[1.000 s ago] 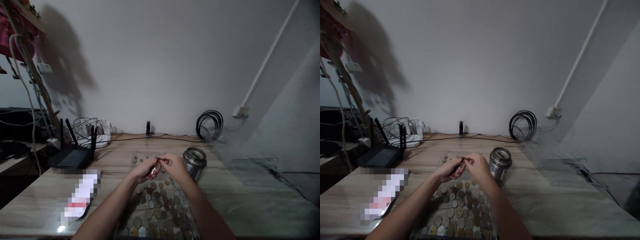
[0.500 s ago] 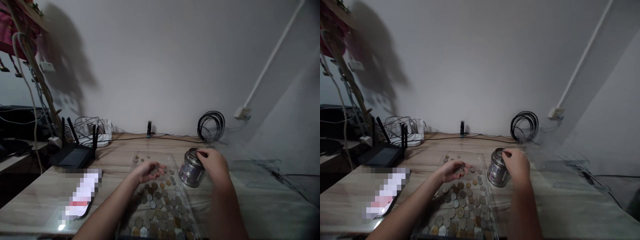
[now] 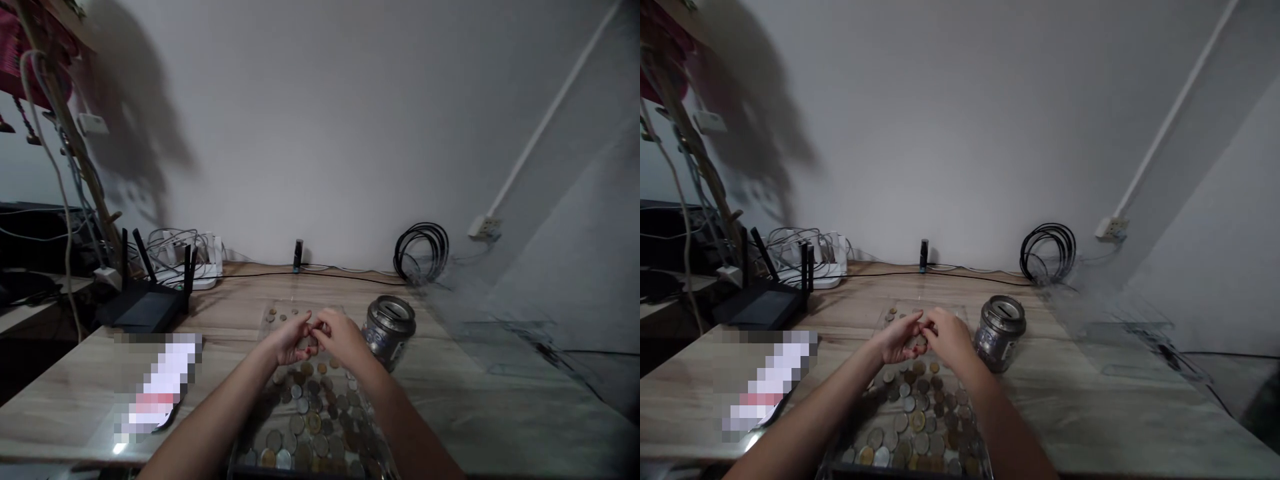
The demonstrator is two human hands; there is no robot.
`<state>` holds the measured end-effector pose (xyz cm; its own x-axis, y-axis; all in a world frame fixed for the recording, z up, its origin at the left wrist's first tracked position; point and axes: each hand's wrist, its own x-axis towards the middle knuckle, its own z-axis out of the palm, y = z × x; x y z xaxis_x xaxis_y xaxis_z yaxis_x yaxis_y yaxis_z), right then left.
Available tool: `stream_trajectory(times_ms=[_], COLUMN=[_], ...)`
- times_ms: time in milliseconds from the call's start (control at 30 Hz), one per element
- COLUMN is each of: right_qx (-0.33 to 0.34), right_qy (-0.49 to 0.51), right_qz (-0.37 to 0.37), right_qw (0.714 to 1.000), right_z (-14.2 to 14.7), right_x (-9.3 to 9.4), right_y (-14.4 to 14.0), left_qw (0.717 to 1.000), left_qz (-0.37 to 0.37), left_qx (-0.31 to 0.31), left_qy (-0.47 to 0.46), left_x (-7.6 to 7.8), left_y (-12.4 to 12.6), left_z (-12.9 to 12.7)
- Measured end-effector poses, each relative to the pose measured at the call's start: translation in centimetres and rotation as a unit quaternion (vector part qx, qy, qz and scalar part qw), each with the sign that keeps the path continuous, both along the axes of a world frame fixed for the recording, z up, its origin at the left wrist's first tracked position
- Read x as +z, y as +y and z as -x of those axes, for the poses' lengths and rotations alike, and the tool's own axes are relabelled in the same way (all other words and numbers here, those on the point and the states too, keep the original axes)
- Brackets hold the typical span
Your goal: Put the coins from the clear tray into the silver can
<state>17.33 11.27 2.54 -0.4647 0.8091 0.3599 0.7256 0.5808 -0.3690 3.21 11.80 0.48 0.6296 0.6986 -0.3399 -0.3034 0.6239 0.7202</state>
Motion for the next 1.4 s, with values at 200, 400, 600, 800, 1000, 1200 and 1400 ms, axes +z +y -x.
stream_trajectory(times_ms=[200,400,600,800,1000,1200,1400], right_qx=[-0.149,-0.374,-0.312,-0.070,-0.056,-0.167,-0.402], right_qy=[0.079,0.050,0.052,0.081,0.007,0.116,0.057], right_qz=[-0.154,-0.094,-0.158,-0.122,0.024,-0.093,-0.112], right_qw=[0.974,0.921,0.935,0.987,0.998,0.975,0.907], right_z=[-3.4,-11.5,-11.3,-2.8,0.7,-3.4,-11.0], right_x=[3.0,5.1,4.4,2.6,-0.6,2.5,4.7], right_y=[-0.1,2.5,2.7,0.5,1.3,1.1,1.8], left_qw=[0.995,0.958,0.959,0.970,0.981,0.984,0.976], left_qz=[0.052,0.109,0.103,0.023,-0.038,0.035,0.061], left_qx=[0.037,0.245,0.239,0.219,0.189,0.161,0.184], left_qy=[-0.071,-0.103,-0.110,-0.098,-0.023,-0.067,-0.096], left_x=[-0.1,-0.3,-0.7,-0.7,-0.7,-0.6,-0.3], left_y=[0.6,1.1,1.2,1.2,1.0,1.1,1.0], left_z=[0.4,0.5,0.4,0.3,0.0,0.4,0.5])
